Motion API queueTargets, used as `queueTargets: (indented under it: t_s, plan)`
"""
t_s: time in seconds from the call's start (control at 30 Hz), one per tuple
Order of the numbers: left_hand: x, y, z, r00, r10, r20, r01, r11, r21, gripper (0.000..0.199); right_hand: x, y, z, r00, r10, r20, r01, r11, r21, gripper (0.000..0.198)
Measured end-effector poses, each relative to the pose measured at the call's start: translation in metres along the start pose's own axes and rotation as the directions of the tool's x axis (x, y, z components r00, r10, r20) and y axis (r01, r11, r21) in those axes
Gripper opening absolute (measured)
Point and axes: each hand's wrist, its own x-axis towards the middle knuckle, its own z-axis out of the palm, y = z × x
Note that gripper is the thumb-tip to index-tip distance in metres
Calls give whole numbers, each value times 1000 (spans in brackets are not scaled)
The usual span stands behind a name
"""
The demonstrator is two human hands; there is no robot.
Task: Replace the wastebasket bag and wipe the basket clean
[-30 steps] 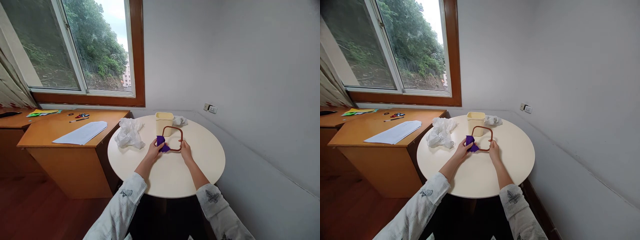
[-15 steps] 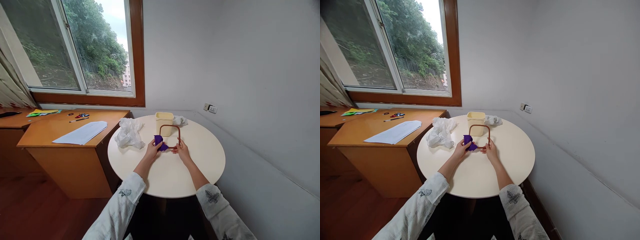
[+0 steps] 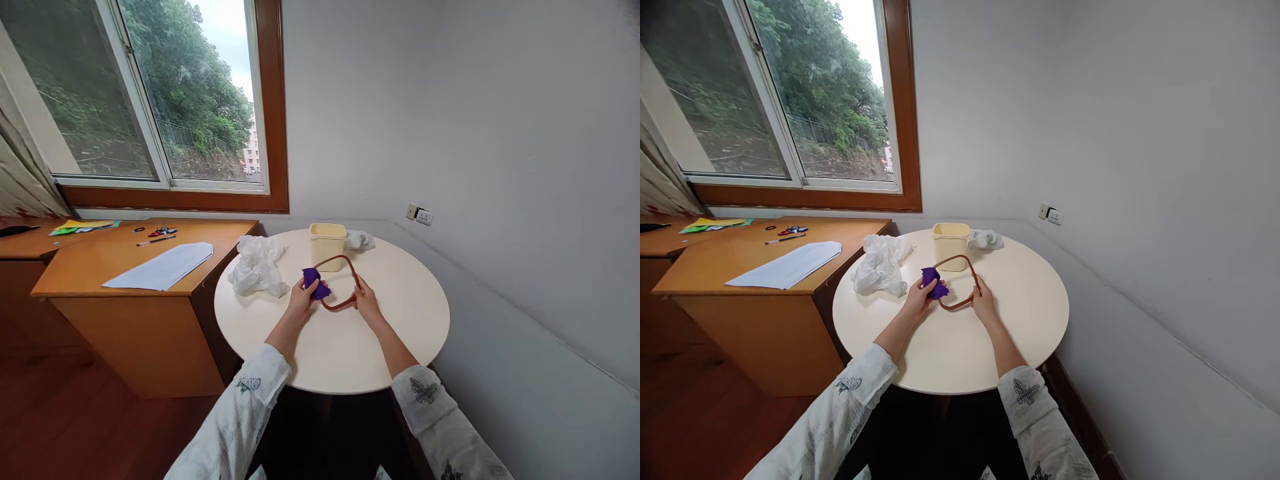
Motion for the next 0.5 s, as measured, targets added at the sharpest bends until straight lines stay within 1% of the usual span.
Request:
queueTargets:
  t_s: [0.1, 0.2, 0.33, 0.4, 0.5]
  plan:
    - [1, -1, -1, 1000, 2, -8, -2, 1000, -25, 32, 0, 0, 1, 1000, 2, -2, -2, 1000, 19, 53]
    - [4, -1, -3, 999, 21, -43, -24, 998, -60, 30, -1, 1, 4, 1000, 18, 18, -19, 998, 53, 63]
    - [7, 0, -4, 996, 42, -79, -50, 994, -102, 26, -6, -1, 10, 988, 37, 147, -60, 987, 149, 77]
    - [7, 0, -2, 996, 37, -77, -46, 993, -108, 26, -9, -3, 12, 983, 11, 185, -48, 980, 193, 85]
    - [4, 1, 0, 998, 23, -63, -29, 994, -103, 28, -11, -6, 12, 986, -40, 164, 2, 975, 224, 94]
